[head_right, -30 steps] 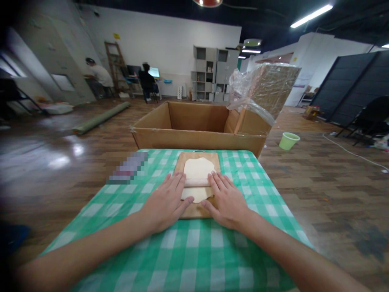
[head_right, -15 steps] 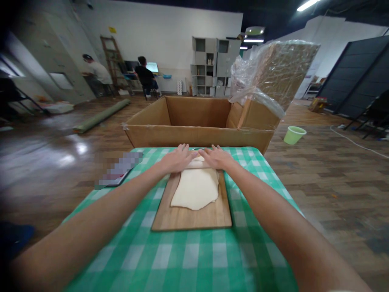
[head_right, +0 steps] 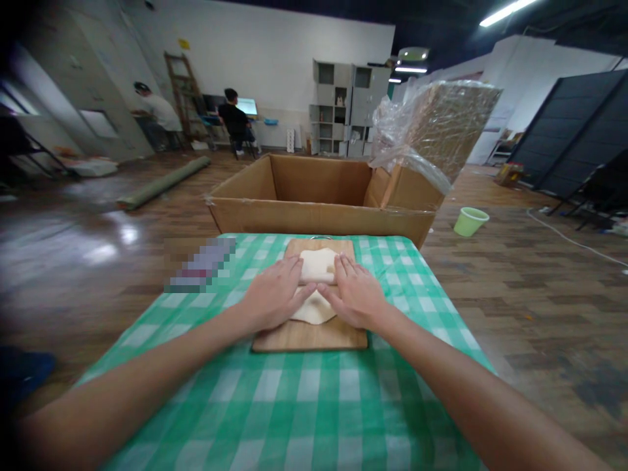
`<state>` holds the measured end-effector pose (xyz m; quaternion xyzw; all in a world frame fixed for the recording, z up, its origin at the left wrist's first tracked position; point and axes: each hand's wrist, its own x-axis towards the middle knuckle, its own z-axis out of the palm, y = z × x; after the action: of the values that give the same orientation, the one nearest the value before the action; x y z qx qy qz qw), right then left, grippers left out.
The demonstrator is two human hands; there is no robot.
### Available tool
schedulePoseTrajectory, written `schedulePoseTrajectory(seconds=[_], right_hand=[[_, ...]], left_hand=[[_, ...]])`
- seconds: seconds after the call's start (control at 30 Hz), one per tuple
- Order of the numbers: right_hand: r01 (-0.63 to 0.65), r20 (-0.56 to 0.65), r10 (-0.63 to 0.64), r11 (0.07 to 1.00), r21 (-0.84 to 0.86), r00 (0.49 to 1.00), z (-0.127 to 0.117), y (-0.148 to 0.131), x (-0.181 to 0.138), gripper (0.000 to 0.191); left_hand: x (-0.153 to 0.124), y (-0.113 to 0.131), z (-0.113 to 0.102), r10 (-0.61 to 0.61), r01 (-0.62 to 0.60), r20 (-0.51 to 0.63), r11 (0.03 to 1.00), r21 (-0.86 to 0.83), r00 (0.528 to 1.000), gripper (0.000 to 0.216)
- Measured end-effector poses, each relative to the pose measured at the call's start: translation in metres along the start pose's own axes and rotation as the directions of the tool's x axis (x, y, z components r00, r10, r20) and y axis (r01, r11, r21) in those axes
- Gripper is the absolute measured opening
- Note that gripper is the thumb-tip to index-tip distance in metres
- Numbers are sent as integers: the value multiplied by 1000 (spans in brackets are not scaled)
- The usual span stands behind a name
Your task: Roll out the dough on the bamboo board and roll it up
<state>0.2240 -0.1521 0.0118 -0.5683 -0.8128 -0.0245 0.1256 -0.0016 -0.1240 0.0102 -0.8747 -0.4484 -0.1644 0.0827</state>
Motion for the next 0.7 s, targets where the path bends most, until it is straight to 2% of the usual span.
schedulePoseTrajectory(seconds=[0.13, 0.23, 0.4, 0.6, 0.7], right_hand=[[56, -52, -58, 998, -39, 997, 0, -17, -42, 90], [78, -64, -80, 996, -41, 995, -1, -26, -62, 90], [116, -91, -117, 993, -22, 989, -7, -33, -82, 94], [172, -84, -172, 985, -12, 981, -9, -36, -108, 100], [185, -84, -184, 983, 7, 979, -10, -32, -108, 100]], left_hand=[[-39, 17, -7, 32, -33, -45, 999, -14, 998, 77], [-57, 25, -15, 24, -25, -43, 999, -24, 999, 78], [-75, 31, -31, 55, -55, 15, 998, -42, 998, 82], [-101, 39, -34, 89, -90, -17, 995, -37, 996, 85], [-101, 37, -39, 93, -93, -12, 993, -70, 996, 83]])
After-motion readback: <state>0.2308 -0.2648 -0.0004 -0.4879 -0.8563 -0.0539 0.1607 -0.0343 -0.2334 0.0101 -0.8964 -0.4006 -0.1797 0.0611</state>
